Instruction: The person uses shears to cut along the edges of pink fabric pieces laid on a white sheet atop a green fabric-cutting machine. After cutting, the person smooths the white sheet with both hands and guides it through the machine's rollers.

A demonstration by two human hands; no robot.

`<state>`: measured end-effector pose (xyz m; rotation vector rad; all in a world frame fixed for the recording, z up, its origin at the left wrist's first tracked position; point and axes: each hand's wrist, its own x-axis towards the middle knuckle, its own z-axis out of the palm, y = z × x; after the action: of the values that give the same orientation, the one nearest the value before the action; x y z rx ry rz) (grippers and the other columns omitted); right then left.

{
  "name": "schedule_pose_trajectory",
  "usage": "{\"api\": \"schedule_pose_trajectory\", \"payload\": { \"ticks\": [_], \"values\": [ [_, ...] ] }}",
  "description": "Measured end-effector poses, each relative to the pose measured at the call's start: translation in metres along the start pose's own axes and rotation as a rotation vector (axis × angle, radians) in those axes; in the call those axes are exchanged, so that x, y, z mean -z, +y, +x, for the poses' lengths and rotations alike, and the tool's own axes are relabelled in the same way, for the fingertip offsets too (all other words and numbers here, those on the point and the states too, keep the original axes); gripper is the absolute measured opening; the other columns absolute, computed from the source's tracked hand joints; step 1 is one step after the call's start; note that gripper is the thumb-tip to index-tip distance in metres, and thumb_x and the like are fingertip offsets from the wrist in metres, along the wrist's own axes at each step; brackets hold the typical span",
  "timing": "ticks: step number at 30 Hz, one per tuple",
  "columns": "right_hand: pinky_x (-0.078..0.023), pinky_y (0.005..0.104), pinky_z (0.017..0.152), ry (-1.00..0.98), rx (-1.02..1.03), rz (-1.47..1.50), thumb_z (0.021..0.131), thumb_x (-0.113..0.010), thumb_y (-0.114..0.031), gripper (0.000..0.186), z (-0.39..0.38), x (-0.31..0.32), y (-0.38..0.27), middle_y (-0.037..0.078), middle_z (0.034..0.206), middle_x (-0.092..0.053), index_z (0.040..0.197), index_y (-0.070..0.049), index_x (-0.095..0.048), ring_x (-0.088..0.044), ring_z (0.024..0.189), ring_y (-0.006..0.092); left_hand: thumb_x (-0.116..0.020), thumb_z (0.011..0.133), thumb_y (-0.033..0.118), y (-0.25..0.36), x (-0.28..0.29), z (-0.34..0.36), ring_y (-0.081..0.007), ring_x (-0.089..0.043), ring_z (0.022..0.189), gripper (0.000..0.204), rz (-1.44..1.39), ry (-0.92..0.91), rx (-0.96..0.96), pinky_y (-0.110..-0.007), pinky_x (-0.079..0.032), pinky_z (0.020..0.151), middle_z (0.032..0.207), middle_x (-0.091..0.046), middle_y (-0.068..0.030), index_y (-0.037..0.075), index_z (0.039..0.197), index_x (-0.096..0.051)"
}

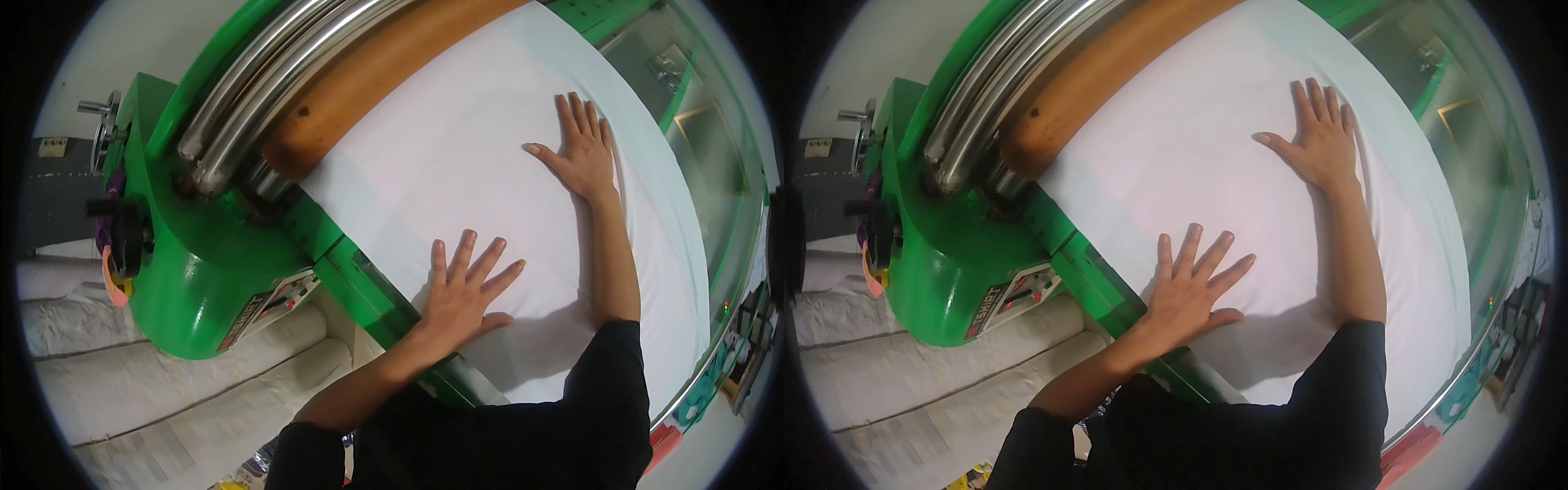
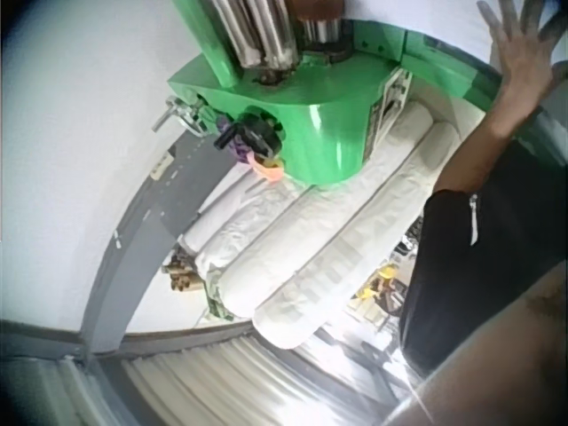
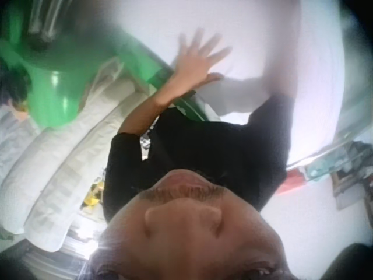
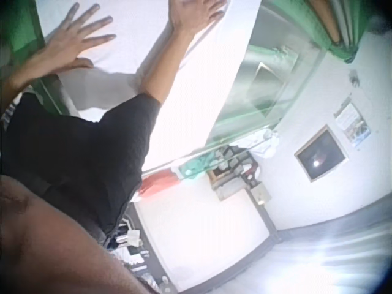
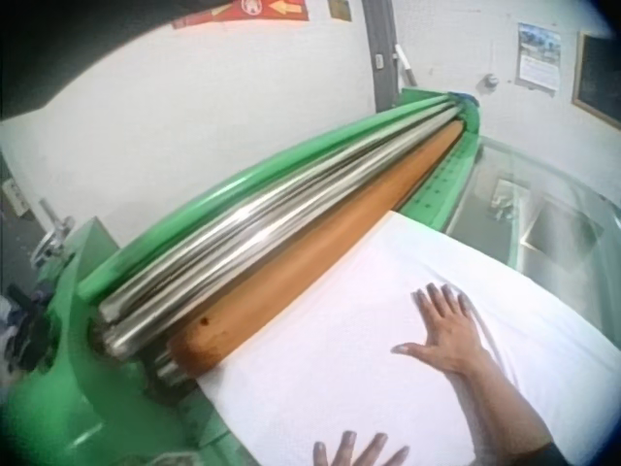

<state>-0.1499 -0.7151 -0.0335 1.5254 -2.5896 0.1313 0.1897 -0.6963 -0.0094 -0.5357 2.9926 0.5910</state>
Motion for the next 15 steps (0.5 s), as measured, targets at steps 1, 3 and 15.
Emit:
{"api": "schedule_pose_trajectory", "payload": {
  "ticks": [1,3,15],
  "values": [
    [-0.019,0.0577,0.135,-0.011,-0.008,-0.010,0.085,-0.062,-0.091,0.118,0.000,0.002,-0.003,0.014,0.178,-0.035,0.173,-0.017,-0.036,-0.027,0.166,0.0404,-0.065,0.091,0.078,-0.001,0.000,-0.002,-0.0533,-0.019,0.163,0.093,-0.009,0.002,0.008,-0.084,-0.015,0.122,0.180,-0.028,-0.0115,0.037,0.171,-0.040],
    [-0.019,0.0556,0.135,-0.037,0.003,-0.032,0.086,-0.061,-0.091,0.121,0.000,0.003,-0.008,0.015,0.178,-0.035,0.172,-0.011,-0.035,-0.027,0.166,0.0398,-0.065,0.091,0.077,-0.002,0.000,-0.004,-0.0536,-0.019,0.163,0.093,-0.025,0.004,0.016,-0.084,-0.015,0.122,0.180,-0.029,-0.0121,0.036,0.171,-0.040],
    [-0.022,0.0575,0.134,0.061,0.001,0.027,0.090,-0.059,-0.088,0.120,0.002,-0.004,-0.004,0.023,0.173,-0.040,0.168,0.001,-0.037,-0.030,0.164,0.0425,-0.071,0.088,0.076,0.004,0.033,-0.001,-0.0536,-0.016,0.164,0.101,-0.107,-0.166,-0.001,-0.089,-0.003,0.118,0.177,-0.033,-0.0150,0.033,0.173,-0.036]
  ]
}}
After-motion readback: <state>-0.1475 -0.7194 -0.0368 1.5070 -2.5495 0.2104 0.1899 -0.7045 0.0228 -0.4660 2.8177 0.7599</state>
